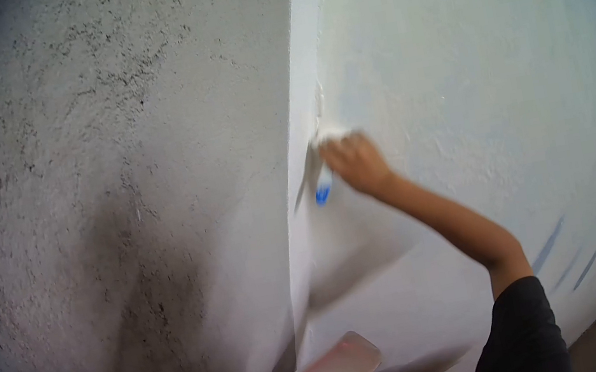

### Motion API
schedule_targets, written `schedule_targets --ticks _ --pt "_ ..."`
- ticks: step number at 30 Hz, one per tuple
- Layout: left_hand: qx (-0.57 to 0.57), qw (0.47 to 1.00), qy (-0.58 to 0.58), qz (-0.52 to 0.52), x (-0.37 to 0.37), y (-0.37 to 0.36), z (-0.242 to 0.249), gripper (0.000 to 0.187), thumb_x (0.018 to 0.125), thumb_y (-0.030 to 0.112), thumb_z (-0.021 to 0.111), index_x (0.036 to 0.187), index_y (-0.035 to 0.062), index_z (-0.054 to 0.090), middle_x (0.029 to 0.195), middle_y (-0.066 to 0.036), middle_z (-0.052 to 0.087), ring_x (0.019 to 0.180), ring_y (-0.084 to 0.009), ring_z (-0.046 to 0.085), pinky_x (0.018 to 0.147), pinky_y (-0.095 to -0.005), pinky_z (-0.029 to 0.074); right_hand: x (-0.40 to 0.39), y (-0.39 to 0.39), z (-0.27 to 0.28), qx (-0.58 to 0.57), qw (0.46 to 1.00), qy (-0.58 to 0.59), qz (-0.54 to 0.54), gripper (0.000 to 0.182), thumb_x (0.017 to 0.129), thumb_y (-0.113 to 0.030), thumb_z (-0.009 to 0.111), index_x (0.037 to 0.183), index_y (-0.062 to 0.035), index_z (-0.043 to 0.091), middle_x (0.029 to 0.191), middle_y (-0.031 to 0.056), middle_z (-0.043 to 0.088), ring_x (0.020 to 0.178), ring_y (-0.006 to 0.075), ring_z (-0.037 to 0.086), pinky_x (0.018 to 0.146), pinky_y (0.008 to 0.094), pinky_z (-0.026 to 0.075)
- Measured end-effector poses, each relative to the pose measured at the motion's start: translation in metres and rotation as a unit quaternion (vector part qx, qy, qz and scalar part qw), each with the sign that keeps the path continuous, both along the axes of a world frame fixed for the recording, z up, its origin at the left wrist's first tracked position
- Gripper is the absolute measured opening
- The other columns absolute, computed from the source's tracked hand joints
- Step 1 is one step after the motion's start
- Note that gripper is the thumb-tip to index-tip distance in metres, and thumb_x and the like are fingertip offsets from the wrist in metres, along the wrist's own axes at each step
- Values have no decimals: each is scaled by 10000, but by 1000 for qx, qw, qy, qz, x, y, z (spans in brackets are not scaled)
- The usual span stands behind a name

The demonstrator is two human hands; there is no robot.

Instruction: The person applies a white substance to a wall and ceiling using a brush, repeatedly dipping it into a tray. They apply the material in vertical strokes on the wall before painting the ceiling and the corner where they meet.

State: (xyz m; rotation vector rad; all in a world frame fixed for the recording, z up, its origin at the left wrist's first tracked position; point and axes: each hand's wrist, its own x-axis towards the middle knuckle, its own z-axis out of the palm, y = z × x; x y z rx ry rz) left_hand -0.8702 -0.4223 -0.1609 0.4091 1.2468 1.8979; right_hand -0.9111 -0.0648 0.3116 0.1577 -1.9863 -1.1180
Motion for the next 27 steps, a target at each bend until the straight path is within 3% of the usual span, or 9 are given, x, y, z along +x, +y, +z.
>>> schedule_targets --ticks 2,5,8,9,12,15,20,23,27 --pt "-33 998 48 -19 1 -11 -29 347 923 217 628 1219 44 578 1079 -98 649 906 -192 666 709 -340 595 3 -9 -73 -13 999 -51 5 338 809 -106 604 1129 -2 640 1056 136 652 827 234 634 787 413 508" --pt "138 966 -214 38 33 -15 149 638 758 127 583 1367 -11 452 1286 -158 583 1190 -292 594 1004 -439 513 2 -20 -144 -97 988 -123 -10 311 812 -94 597 1107 -10 644 987 129 658 820 246 647 756 409 500" --pt "145 975 -165 6 35 -24 179 648 758 142 587 1371 -19 448 1273 -167 593 1164 -301 612 1005 -446 513 2 -31 -157 -219 957 -181 -54 291 806 -76 585 1086 -55 659 916 117 655 758 272 659 710 426 490" --pt "141 974 -175 34 38 -23 189 565 740 132 572 1285 -2 512 1122 -139 645 991 -248 686 686 -369 632 -2 -30 -141 -266 948 -169 -45 280 799 -65 581 1065 -67 667 878 114 657 724 281 665 691 429 484" --pt "136 972 -185 49 34 -26 152 561 740 123 587 1277 -18 512 1115 -139 648 980 -244 690 699 -362 632 -8 -26 -76 -251 967 -47 -18 266 790 -59 583 1008 -144 708 811 92 651 648 280 645 612 445 470" --pt "131 969 -193 77 35 -24 154 549 749 125 608 1268 -26 513 1073 -132 653 918 -233 700 619 -363 630 -2 -35 -32 -213 975 53 -40 254 825 -79 583 1055 -135 676 903 43 655 788 236 646 709 406 469" --pt "123 962 -226 91 38 -23 161 584 746 134 619 1289 -38 488 1102 -158 641 918 -262 699 635 -389 634 2 -10 -135 -173 983 63 -25 349 843 -128 591 1189 -120 633 1141 59 623 992 231 600 849 475 462" --pt "89 974 -200 62 35 -31 147 681 755 145 611 1395 17 416 1342 -161 538 1241 -314 555 1024 -478 498 13 -15 -235 -210 976 -34 -39 357 841 -120 583 1195 -86 621 1139 66 616 984 228 589 882 457 471" --pt "71 977 -190 69 38 -33 162 655 744 109 598 1369 2 436 1301 -165 563 1202 -311 580 1002 -470 512 31 -23 -299 -363 923 -121 -34 334 829 -104 618 1162 -76 620 1079 76 628 943 245 611 863 428 479"
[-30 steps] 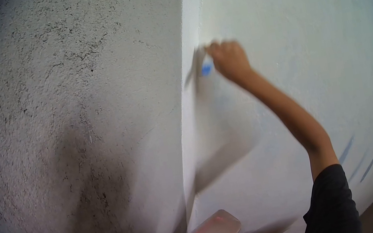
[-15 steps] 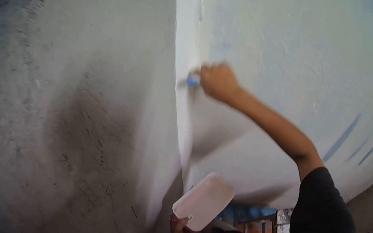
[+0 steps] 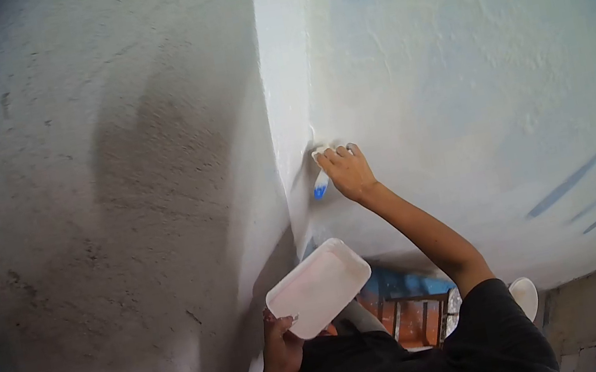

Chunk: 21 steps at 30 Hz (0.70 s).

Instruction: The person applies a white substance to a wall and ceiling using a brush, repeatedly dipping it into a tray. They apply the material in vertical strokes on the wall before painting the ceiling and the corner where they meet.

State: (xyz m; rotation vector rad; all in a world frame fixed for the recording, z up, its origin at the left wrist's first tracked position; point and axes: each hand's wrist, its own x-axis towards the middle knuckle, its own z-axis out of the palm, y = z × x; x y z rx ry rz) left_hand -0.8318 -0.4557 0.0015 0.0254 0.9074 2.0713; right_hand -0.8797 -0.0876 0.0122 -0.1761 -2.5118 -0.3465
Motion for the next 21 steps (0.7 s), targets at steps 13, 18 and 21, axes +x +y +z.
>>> schedule_targets --ticks 13,18,21 --pt "-38 999 12 -6 1 -7 -6 641 730 38 565 1355 -10 433 1227 -119 588 1174 -230 582 1009 -386 478 165 -163 41 -725 642 249 -20 313 922 -102 693 1183 60 628 1039 53 662 951 110 593 845 265 484" --pt "-54 995 10 -78 -5 -17 4 659 732 59 580 1368 -1 419 1266 -116 559 1219 -221 547 1056 -378 432 188 -209 55 -705 684 146 -120 288 882 -105 718 1124 40 659 963 73 675 905 123 599 793 277 484" --pt "-41 994 23 -95 -3 -13 4 671 731 70 593 1374 5 413 1261 -109 556 1219 -212 542 1064 -365 419 188 -220 52 -597 779 98 -164 292 828 -136 735 1069 22 685 891 125 697 817 188 664 720 316 510"
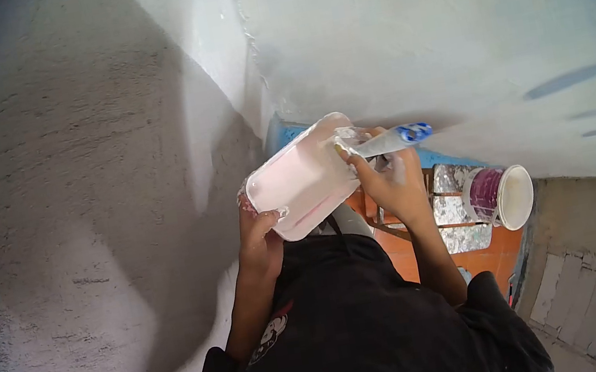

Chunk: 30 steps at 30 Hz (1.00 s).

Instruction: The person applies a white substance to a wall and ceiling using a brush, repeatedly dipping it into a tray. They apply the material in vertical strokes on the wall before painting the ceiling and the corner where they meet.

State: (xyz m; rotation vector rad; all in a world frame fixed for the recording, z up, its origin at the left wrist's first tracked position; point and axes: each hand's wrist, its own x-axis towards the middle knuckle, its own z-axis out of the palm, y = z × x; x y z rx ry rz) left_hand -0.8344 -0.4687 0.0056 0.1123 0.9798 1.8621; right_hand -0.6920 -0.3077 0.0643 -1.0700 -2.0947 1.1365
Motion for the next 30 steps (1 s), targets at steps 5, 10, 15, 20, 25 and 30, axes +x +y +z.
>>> schedule_targets --ticks 5,10,15,20,25,30 --pt "9 999 8 -38 -2 0 9 710 724 78 622 1394 22 394 1279 -97 535 1245 -202 514 1075 -359 401 -8 -6 -7 151 985 -85 -7 282 813 -242 729 1001 -33 712 851 154 715 741 333 696 661 395 542" --pt "-29 998 41 -43 53 21 23 730 725 70 614 1413 40 374 1315 -95 509 1283 -214 482 1094 -376 381 55 16 3 104 992 -67 -25 263 820 -260 731 987 -56 721 864 146 724 718 333 702 638 401 552" --pt "-30 997 42 -52 85 30 30 743 731 76 601 1432 43 358 1336 -102 503 1308 -232 470 1109 -389 374 115 30 16 30 995 32 -90 254 839 -150 746 1034 9 710 795 90 701 638 145 616 585 291 498" --pt "-51 996 20 -75 111 31 15 740 737 88 586 1440 38 361 1373 -113 496 1311 -242 477 1117 -392 375 160 36 -4 -157 958 177 -161 217 881 -105 735 1020 51 678 851 53 678 744 75 586 637 238 477" --pt "-34 996 13 -77 137 34 -3 727 730 92 583 1427 33 385 1370 -119 509 1303 -241 494 1115 -386 381 191 31 -33 -192 935 218 -205 207 894 -87 721 1019 65 658 855 64 677 715 103 605 620 258 487" --pt "-49 993 32 -105 147 31 -17 795 759 194 620 1477 20 327 1409 -148 491 1330 -299 484 1113 -449 410 198 30 -56 -160 926 211 -270 189 892 -72 711 1005 71 665 864 80 682 734 117 607 655 270 489"
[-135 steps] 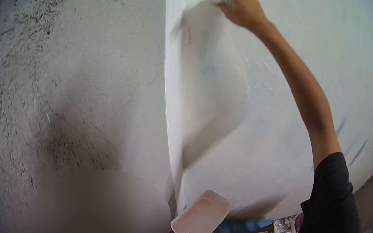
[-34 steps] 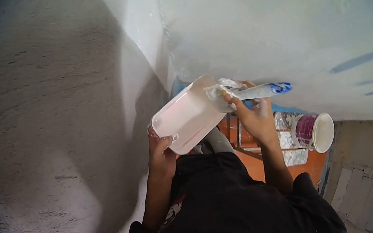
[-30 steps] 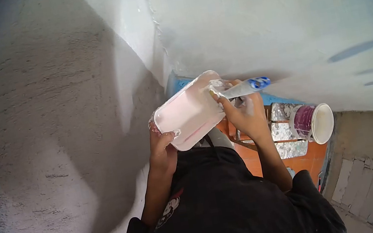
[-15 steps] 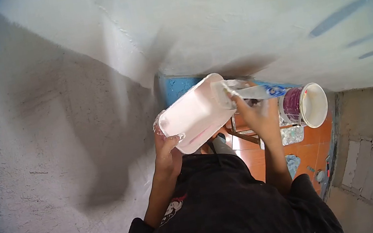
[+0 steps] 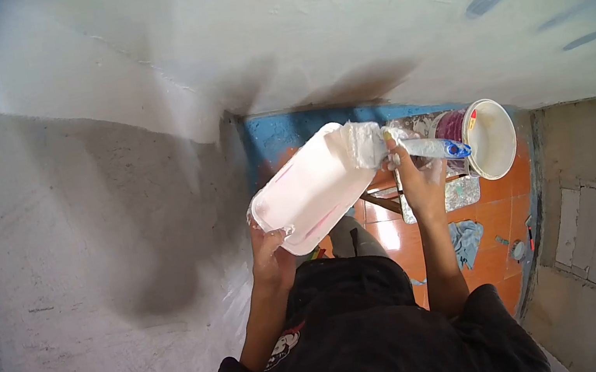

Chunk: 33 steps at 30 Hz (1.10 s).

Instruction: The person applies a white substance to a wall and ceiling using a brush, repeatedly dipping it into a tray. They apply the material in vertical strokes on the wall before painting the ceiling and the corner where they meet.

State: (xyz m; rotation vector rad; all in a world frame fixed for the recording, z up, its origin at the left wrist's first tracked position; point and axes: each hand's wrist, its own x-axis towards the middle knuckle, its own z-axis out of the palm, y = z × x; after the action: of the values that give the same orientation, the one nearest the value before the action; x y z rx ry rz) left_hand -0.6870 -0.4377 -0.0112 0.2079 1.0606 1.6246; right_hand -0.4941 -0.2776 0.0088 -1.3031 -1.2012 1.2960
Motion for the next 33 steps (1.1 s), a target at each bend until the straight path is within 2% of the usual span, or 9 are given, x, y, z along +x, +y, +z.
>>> schedule_targets --ticks 6,7,10,14,16,18,19,27,33 --pt "-44 998 -52 -7 -38 -3 -15 809 676 87 585 1447 60 341 1369 -111 482 1323 -257 466 1132 -409 376 -36 15 9 -66 992 -99 -37 224 890 -113 714 987 79 654 875 70 668 769 122 582 683 289 483" --pt "-51 997 -49 -11 -49 0 -20 819 669 82 582 1450 66 335 1372 -109 475 1328 -258 460 1135 -413 373 -48 16 -8 -10 989 -112 -93 213 898 -129 713 961 68 659 846 52 653 735 112 566 653 278 467" --pt "-75 996 -38 -20 -83 5 -42 840 655 69 576 1457 76 325 1382 -102 465 1339 -256 446 1141 -418 367 -80 21 -8 -133 983 -55 -114 198 901 -127 714 953 56 662 810 40 639 704 107 558 634 269 453" --pt "-79 997 9 -17 -113 13 -75 847 645 66 576 1454 82 328 1381 -94 463 1347 -255 435 1146 -419 362 -101 10 -78 -56 994 50 -75 198 917 -128 700 982 55 666 815 42 659 716 95 587 590 252 441" --pt "-98 995 -9 -15 -125 10 -106 852 637 62 578 1452 83 330 1378 -95 462 1347 -257 433 1149 -420 360 -108 5 -107 -78 996 -5 -42 210 919 -106 691 1045 62 672 941 85 683 775 127 620 725 276 492" --pt "-98 995 -19 -6 -128 8 -128 859 627 55 578 1450 85 332 1375 -95 460 1346 -259 433 1152 -420 359 -113 1 -142 -61 995 -39 -63 173 910 -75 693 1017 60 675 904 60 678 778 99 607 656 256 487" --pt "-92 996 -20 -5 -130 7 -138 863 621 51 576 1448 86 333 1374 -96 459 1344 -260 434 1153 -421 359 -117 2 -152 -78 993 34 -85 186 903 -93 707 999 64 680 890 50 678 776 103 604 662 264 481" --pt "-142 990 -23 6 -131 -3 -203 888 604 32 548 1464 90 335 1399 -105 455 1350 -266 429 1159 -420 358 -117 10 -252 -193 972 32 -130 326 936 -202 703 1124 58 648 1049 95 675 898 133 636 793 280 530" --pt "-173 984 -32 30 -129 -7 -232 899 601 38 555 1470 88 331 1415 -108 445 1360 -278 426 1170 -430 345 -140 34 -359 -211 975 22 -64 383 924 -284 723 1156 9 642 1020 73 689 880 116 651 705 247 522"
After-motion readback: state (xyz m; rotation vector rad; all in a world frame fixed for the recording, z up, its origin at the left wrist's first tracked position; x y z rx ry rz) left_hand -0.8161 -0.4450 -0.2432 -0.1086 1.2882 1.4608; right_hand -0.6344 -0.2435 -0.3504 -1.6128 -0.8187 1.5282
